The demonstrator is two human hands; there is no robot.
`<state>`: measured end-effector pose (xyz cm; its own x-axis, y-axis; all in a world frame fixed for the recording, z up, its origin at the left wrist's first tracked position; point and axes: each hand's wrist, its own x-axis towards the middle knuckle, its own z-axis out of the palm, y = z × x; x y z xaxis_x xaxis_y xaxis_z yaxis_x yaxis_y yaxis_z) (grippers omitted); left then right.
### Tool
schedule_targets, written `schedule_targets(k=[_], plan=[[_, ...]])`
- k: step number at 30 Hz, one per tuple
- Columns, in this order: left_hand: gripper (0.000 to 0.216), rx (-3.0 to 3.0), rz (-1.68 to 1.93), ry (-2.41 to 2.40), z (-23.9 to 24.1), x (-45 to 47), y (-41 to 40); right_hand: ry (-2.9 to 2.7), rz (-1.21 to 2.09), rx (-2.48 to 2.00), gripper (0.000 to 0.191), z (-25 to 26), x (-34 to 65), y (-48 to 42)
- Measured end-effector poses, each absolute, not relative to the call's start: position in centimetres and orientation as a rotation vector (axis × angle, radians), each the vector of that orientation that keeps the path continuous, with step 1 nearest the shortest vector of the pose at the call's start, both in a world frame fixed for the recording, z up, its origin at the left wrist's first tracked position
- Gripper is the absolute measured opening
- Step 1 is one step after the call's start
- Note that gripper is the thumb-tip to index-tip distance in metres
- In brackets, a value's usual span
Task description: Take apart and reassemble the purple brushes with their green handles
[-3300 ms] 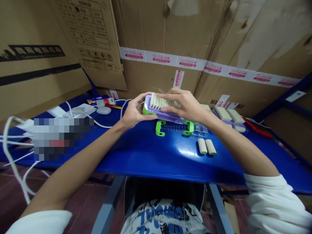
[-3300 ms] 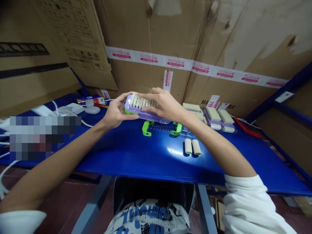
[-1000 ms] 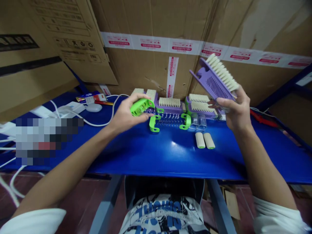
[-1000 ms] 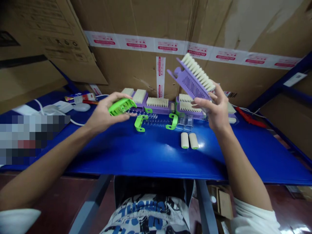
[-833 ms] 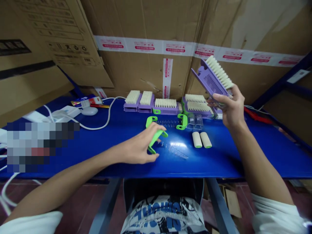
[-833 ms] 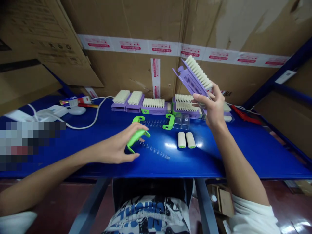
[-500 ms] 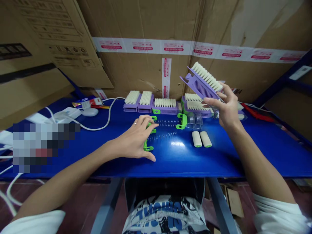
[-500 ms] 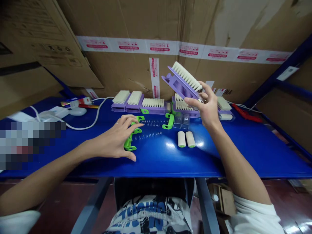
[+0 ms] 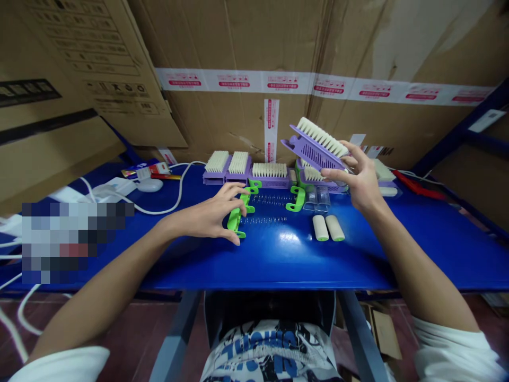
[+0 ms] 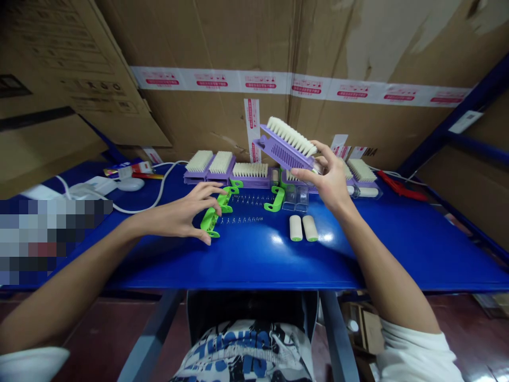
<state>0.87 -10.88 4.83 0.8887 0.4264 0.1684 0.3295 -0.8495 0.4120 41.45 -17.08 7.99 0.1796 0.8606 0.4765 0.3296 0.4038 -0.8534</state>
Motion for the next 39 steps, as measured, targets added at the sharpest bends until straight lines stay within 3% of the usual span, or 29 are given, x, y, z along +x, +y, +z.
schedule_targets(k=[5,9,24,39], plan=[[0.05,2.699,0.348,0.497,4.6,1.5,-10.8,-1.25,0.971,-1.177,0.069,8.4,39.3,-18.0],[0.048,2.684,0.277,0.507,4.8,1.2,-10.3,-1.193,1.13,-1.172,0.07,8.4,37.1,-18.8],[0.041,2.624,0.131,0.659,5.3,1.8,-11.4,-1.301,1.027,-1.104,0.082,6.6,34.9,-17.7],[0.045,2.565,0.38,0.571,3.1,2.3,-10.0,-1.446,0.911,-1.188,0.087,5.9,35.8,-16.9]])
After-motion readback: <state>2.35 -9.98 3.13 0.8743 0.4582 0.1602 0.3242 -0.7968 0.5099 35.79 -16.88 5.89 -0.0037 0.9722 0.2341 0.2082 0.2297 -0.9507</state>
